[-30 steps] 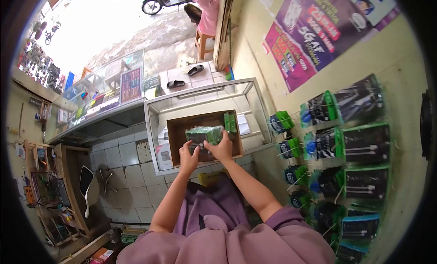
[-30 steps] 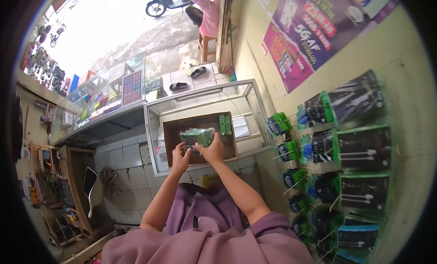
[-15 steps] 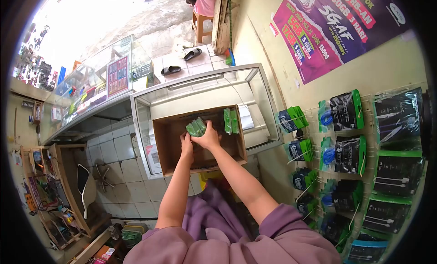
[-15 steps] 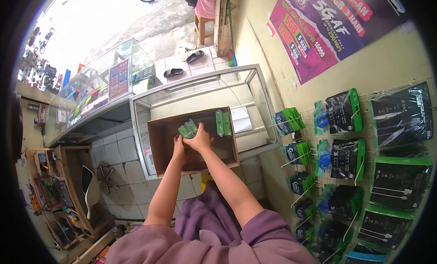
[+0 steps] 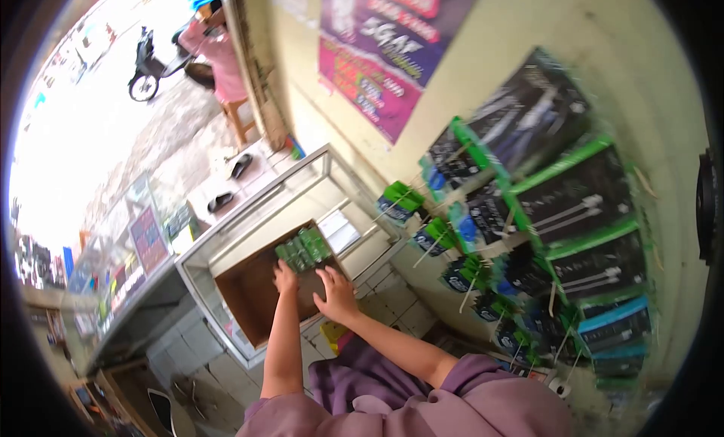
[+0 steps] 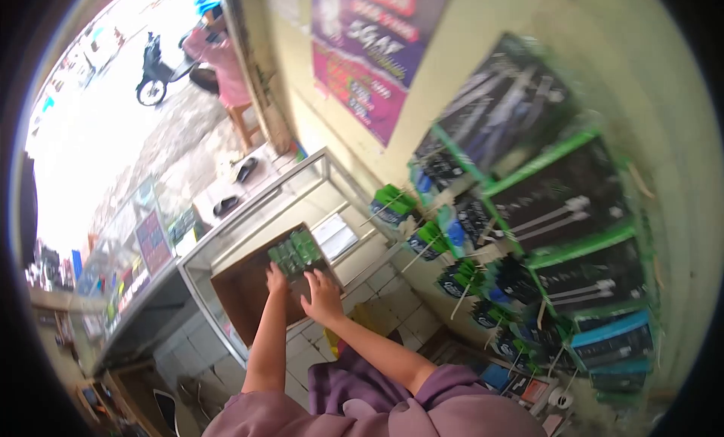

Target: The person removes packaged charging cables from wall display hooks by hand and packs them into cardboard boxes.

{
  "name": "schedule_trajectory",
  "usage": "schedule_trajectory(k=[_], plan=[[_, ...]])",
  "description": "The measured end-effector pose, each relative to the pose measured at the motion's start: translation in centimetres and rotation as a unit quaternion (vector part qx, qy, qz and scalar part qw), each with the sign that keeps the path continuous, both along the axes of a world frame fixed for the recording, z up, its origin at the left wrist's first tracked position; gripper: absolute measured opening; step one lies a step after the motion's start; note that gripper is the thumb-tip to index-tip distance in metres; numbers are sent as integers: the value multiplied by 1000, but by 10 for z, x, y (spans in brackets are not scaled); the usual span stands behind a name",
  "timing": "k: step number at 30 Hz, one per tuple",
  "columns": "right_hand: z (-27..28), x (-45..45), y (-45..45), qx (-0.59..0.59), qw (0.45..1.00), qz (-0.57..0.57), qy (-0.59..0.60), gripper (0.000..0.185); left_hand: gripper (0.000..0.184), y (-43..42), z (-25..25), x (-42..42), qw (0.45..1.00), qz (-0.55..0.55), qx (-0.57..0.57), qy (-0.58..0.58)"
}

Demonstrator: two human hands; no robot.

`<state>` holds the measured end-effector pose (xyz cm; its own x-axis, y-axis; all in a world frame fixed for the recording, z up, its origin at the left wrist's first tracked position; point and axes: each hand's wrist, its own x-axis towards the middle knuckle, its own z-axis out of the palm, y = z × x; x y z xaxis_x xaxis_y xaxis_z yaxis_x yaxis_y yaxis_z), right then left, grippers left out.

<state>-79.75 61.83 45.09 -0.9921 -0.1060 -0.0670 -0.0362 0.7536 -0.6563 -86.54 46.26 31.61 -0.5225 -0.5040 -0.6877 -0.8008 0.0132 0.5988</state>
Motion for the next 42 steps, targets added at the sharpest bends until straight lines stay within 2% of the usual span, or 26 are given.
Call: schedule_trajectory(k=[1, 3, 5, 7, 9, 10, 12, 14, 15, 17, 18, 20, 22, 24, 25, 27, 28, 30, 33, 35, 36, 37, 40, 42], plan=[[11, 7, 13, -26, 999, 4, 40, 58, 72, -1, -28, 1, 997, -19, -77, -4], [35, 22, 37, -57, 997, -11, 58, 55, 68, 13, 30, 11, 985, -30, -161, 47], [68, 33, 63, -88, 993, -21, 81, 52, 59, 24, 54, 26, 953, -109, -218, 182], [115, 49, 87, -127, 984, -29, 121, 47, 46, 40, 106, 47, 922, -204, -186, 272], [163, 62, 112, -138, 979, -50, 143, 45, 38, 64, 175, 64, 921, -268, -75, 274], [187, 72, 123, -152, 976, -59, 145, 44, 38, 79, 203, 69, 915, -274, -74, 288], [251, 85, 144, -175, 969, -98, 145, 37, 32, 109, 261, 78, 878, -297, 83, 366], [285, 91, 161, -129, 941, -137, 280, 48, 29, 139, 343, 71, 827, -356, 91, 426], [304, 90, 165, -129, 938, -140, 290, 48, 28, 151, 362, 60, 778, -387, 67, 491], [335, 85, 169, -122, 897, -210, 370, 69, 32, 178, 423, 43, 728, -416, 85, 537], [340, 81, 171, -124, 893, -211, 378, 69, 35, 191, 448, 34, 715, -433, 90, 541], [340, 66, 177, -84, 888, -248, 377, 89, 44, 220, 476, 16, 684, -441, 95, 574], [340, 51, 183, -77, 887, -248, 382, 92, 49, 249, 486, 1, 675, -432, 134, 583], [343, 35, 187, -106, 875, -290, 374, 92, 47, 270, 490, -16, 625, -483, 66, 609], [340, 24, 193, -107, 863, -310, 385, 93, 47, 279, 490, -23, 624, -482, 64, 611], [349, 16, 201, -132, 857, -310, 390, 92, 53, 292, 499, -29, 666, -501, 159, 530], [353, 14, 205, -155, 851, -310, 395, 92, 53, 295, 503, -31, 664, -501, 159, 532], [353, 10, 205, -141, 843, -338, 393, 91, 57, 293, 524, -21, 703, -553, 134, 426], [355, 10, 210, -151, 844, -365, 363, 89, 58, 318, 456, -63, 706, -505, 137, 478], [356, 12, 211, -175, 850, -363, 339, 88, 59, 307, 485, -38, 707, -503, 142, 476], [355, 14, 209, -159, 848, -342, 373, 88, 60, 304, 497, -29, 708, -501, 148, 475], [355, 16, 206, -143, 844, -319, 406, 87, 60, 302, 498, -32, 708, -500, 148, 476], [363, 32, 190, -94, 850, -327, 402, 86, 62, 287, 500, -41, 720, -534, 115, 428], [377, 46, 177, -107, 852, -304, 412, 84, 62, 276, 513, -31, 702, -503, 161, 477]])
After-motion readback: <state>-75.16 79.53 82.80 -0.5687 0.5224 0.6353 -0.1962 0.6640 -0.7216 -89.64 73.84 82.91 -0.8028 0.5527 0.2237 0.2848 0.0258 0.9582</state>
